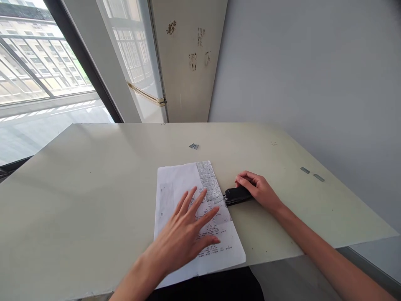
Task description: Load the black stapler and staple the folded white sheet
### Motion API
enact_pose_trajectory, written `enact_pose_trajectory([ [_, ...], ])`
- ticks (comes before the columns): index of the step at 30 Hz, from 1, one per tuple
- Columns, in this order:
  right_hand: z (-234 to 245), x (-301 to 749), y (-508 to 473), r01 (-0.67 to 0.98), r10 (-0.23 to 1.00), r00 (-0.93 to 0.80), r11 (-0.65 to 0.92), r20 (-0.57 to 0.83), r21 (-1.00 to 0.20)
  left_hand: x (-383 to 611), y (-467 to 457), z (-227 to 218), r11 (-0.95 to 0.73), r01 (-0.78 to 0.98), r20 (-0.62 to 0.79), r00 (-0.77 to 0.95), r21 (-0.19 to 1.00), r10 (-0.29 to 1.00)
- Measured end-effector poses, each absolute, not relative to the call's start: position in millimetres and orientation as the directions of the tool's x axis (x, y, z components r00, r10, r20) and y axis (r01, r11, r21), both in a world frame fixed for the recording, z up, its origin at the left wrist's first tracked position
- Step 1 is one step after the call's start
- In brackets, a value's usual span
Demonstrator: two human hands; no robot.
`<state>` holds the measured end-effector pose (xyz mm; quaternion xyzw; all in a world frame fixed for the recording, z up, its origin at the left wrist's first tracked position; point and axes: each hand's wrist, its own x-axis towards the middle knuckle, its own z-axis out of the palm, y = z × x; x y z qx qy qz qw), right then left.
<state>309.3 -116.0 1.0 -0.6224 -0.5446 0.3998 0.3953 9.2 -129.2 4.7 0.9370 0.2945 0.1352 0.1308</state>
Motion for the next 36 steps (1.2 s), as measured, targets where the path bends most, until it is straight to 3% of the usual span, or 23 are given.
enact_pose_trajectory([
  [6, 26, 308, -118, 0.587, 0.997, 0.068, -0.057, -0.021, -0.807, 12, -104, 1, -0.849, 0.408, 0.146, 0.868, 0.335, 0.475],
  [13, 45, 282, -108, 0.780, 0.999, 0.027, -0.031, -0.017, -0.625, 19, -107, -9, -0.872, 0.373, 0.121, 0.896, 0.319, 0.427],
  [20, 44, 265, -97, 0.801, 0.992, -0.085, 0.010, -0.097, -0.599, 29, -109, -12, -0.868, 0.352, 0.178, 0.885, 0.350, 0.431],
  [36, 41, 258, -99, 0.843, 0.983, -0.067, -0.036, -0.172, -0.536, 45, -112, -16, -0.855, 0.345, 0.226, 0.864, 0.389, 0.451],
])
